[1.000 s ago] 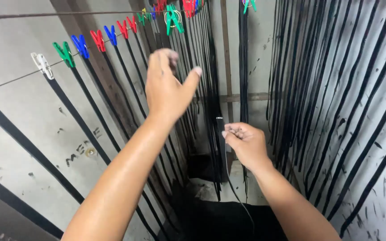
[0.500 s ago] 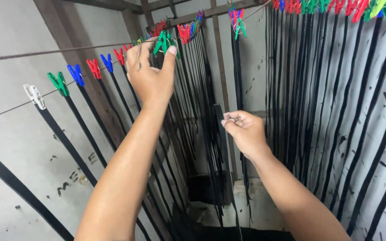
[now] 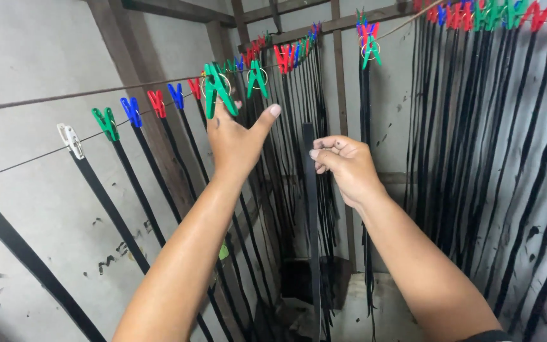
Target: The person pulls black rubber straps through a small handheld device, then hangs them on a drying rack using colorful clothespins. They retrieve more straps from a pile on the floor and repeat the process.
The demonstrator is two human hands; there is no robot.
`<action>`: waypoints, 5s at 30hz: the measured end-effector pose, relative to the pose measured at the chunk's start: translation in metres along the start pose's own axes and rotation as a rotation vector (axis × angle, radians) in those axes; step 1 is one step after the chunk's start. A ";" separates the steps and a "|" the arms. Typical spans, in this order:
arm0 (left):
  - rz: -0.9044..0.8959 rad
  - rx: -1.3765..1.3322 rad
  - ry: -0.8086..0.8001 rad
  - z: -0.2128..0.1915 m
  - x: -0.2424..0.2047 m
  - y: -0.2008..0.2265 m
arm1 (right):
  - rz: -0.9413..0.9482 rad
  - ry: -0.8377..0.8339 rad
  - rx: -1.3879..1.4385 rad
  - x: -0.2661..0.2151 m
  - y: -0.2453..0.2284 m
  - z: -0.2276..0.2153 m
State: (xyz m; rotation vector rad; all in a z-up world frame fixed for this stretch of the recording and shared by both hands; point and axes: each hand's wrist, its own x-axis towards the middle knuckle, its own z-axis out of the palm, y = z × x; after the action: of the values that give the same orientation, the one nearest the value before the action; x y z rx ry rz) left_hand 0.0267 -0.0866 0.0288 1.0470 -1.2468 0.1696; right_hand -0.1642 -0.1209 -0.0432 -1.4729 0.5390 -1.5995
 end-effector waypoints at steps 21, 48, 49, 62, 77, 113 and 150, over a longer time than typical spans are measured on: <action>0.525 0.298 -0.179 -0.014 0.050 0.000 | -0.026 -0.181 0.243 0.044 0.001 0.005; 1.444 0.686 -0.089 -0.035 0.113 0.020 | 0.028 -0.292 0.414 0.083 -0.007 0.035; 1.448 0.671 -0.097 -0.035 0.113 0.019 | 0.029 -0.297 0.411 0.084 -0.007 0.036; 0.973 0.559 -0.329 -0.034 0.097 0.031 | -0.007 -0.317 0.482 0.085 -0.001 0.045; 0.655 0.114 -0.362 -0.001 0.126 -0.009 | 0.116 -0.174 0.224 0.029 0.042 0.027; 0.483 0.165 -0.100 0.024 0.111 -0.055 | 0.354 -0.348 -0.244 -0.046 0.182 -0.011; -2.045 0.587 -0.127 -0.276 -1.025 -0.071 | -0.198 -1.319 -0.504 -0.370 0.379 0.003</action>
State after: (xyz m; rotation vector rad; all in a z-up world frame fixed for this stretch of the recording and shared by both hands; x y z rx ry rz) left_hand -0.1185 0.5005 -0.8470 2.3424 0.2870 -1.1624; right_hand -0.0760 -0.0180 -0.5547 -2.5849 -0.0134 -0.3183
